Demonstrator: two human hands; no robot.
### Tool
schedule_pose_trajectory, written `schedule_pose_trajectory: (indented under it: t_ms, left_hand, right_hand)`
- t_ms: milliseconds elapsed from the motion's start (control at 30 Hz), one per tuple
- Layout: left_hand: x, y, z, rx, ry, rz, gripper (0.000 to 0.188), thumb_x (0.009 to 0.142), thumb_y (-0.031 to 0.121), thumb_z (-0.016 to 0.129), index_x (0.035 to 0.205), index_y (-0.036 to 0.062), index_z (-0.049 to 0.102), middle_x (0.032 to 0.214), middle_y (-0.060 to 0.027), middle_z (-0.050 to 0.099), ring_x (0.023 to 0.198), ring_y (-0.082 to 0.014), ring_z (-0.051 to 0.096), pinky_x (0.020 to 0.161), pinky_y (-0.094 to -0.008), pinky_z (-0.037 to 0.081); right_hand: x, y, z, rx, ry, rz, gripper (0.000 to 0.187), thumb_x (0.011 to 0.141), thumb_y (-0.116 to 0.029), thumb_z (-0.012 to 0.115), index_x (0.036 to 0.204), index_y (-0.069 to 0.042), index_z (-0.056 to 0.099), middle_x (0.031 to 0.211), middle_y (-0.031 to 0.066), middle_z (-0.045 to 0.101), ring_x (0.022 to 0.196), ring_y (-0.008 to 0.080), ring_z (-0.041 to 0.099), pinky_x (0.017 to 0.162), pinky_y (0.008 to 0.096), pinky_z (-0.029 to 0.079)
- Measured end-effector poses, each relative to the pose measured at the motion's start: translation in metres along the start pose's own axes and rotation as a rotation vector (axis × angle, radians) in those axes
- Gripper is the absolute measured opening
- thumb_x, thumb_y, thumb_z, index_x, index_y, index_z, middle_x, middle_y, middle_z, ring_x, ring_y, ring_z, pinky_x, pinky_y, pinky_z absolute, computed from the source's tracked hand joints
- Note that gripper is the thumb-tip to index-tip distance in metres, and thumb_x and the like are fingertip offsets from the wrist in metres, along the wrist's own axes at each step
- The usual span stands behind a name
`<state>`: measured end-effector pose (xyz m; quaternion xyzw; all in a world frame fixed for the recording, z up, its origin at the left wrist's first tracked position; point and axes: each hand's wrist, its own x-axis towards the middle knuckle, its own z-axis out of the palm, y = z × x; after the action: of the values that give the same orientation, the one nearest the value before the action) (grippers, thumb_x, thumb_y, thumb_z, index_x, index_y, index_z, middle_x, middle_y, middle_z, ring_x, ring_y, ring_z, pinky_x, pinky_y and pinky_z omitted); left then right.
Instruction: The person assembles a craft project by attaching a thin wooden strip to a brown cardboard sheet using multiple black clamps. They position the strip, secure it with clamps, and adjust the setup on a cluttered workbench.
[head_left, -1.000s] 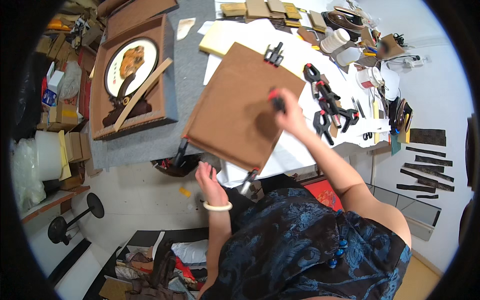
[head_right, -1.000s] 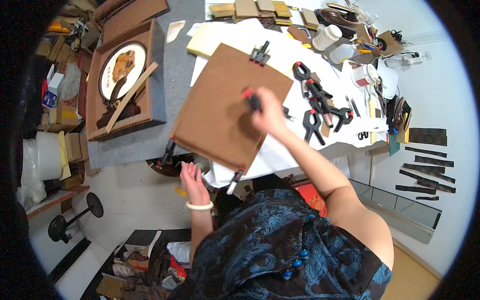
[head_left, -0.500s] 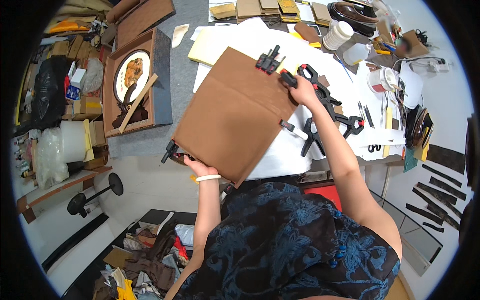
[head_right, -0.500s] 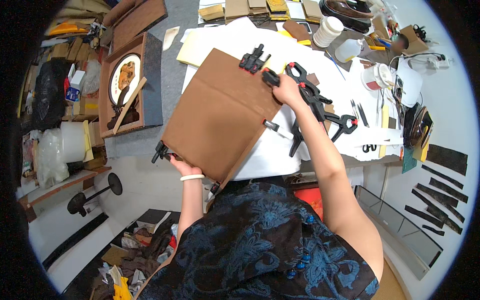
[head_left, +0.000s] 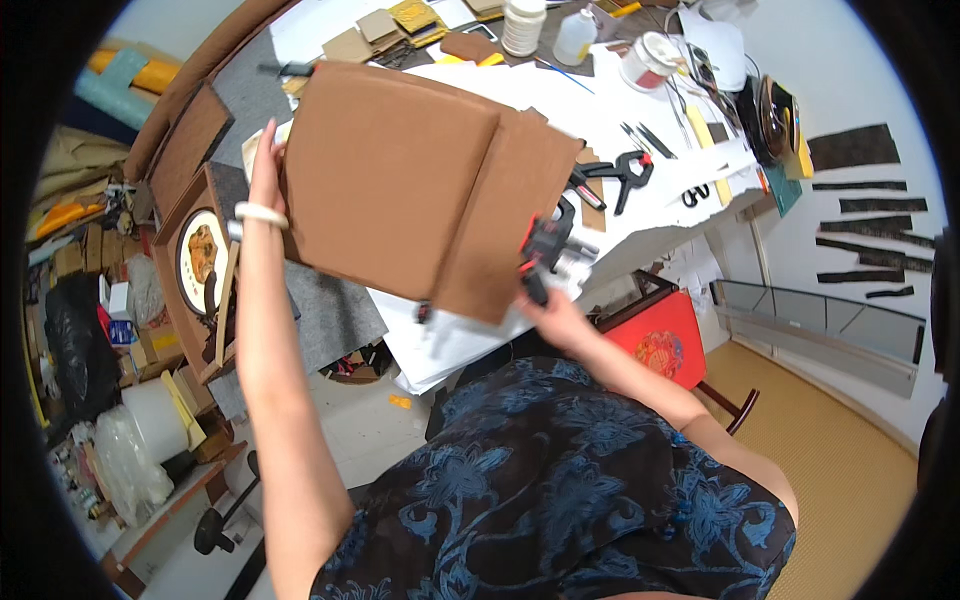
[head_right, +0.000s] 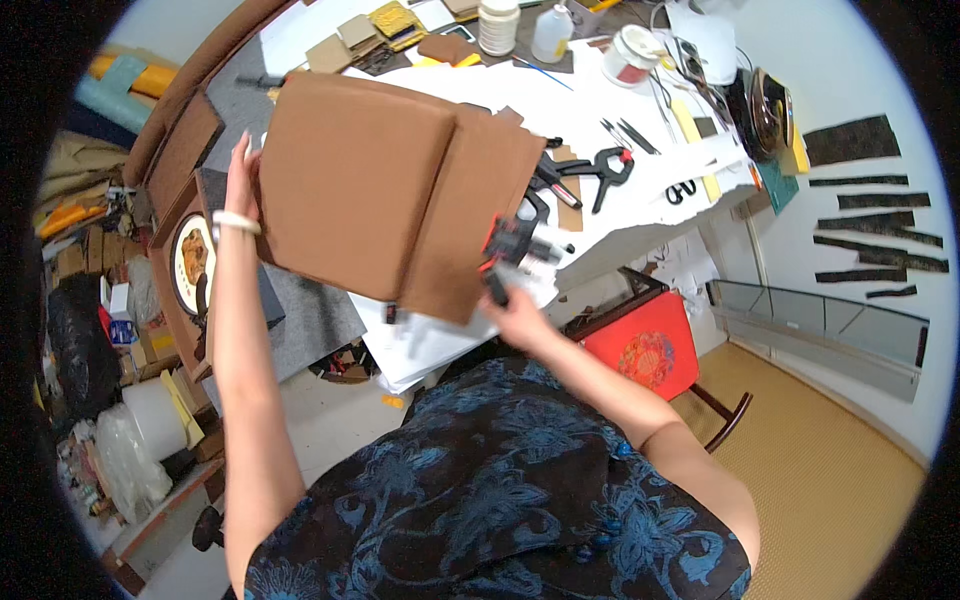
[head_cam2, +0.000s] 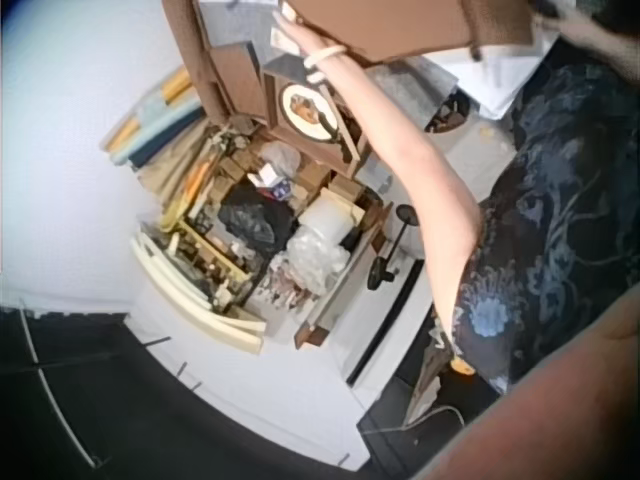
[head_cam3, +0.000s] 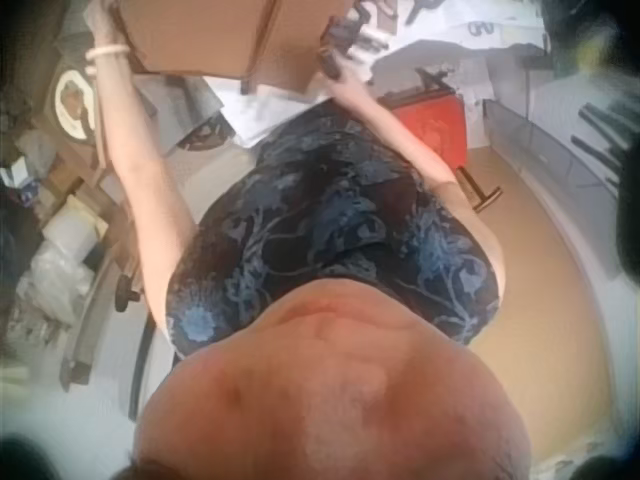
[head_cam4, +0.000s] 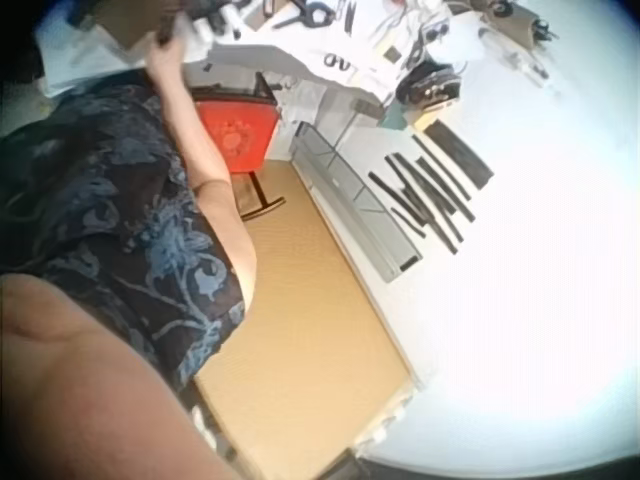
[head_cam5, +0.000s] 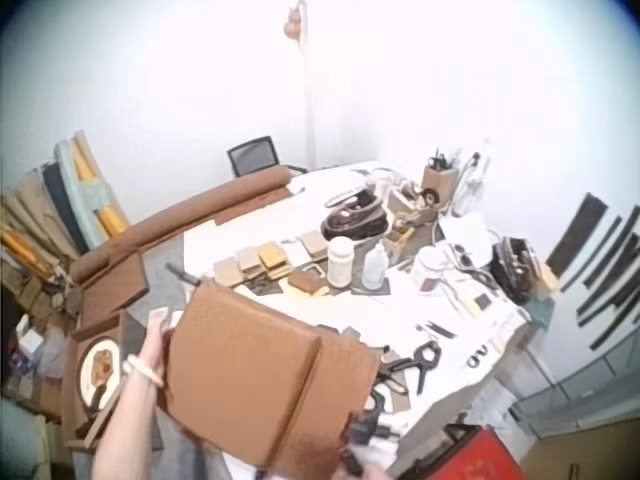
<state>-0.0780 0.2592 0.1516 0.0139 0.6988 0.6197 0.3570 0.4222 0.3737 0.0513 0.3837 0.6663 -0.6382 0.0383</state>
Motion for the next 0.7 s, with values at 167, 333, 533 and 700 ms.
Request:
schedule_pose_trajectory:
  t_ms: [167,333,533,700]
  left_hand:
    - [0.090,-0.012,0.089,0.386,-0.307,-0.061,0.050,0.090,0.059,0.064,0.090,0.0092,0.072,0.081,-0.0002,0.069,0.073,-0.0123,0.062,0.072,-0.0252,0.046]
    - [0.127,-0.078,0.165,0.737,-0.494,-0.081,0.058,0.087,0.057,0.068,0.104,0.0008,0.072,0.096,-0.0101,0.073,0.080,-0.0188,0.068,0.079,-0.0317,0.054]
    - [0.138,-0.107,0.181,1.247,-0.430,0.302,0.064,0.092,0.057,0.064,0.119,-0.0005,0.067,0.099,-0.0114,0.072,0.093,-0.0217,0.069,0.085,-0.0328,0.052]
    - [0.065,-0.127,0.127,0.883,-0.084,0.959,0.042,0.094,0.033,0.069,0.117,-0.0023,0.064,0.108,-0.0158,0.069,0.100,-0.0274,0.066,0.092,-0.0364,0.051]
  right_hand:
    - [-0.020,0.045,0.146,0.861,-0.390,0.252,0.035,0.102,-0.026,0.062,0.130,-0.008,0.053,0.113,0.0057,0.064,0.111,0.0163,0.061,0.093,0.0355,0.053]
    - [-0.009,0.037,0.216,0.930,-0.358,0.390,0.033,0.103,-0.030,0.060,0.128,-0.010,0.054,0.117,0.0020,0.059,0.096,0.0125,0.059,0.079,0.0324,0.053]
    - [0.024,0.071,0.254,0.833,-0.456,0.509,0.019,0.101,-0.028,0.063,0.113,-0.014,0.060,0.104,0.0016,0.066,0.099,0.0135,0.064,0.077,0.0320,0.051]
    - [-0.013,0.034,0.140,0.401,-0.525,0.053,0.021,0.093,-0.026,0.074,0.105,-0.010,0.067,0.095,-0.0014,0.066,0.088,0.0087,0.059,0.081,0.0296,0.050]
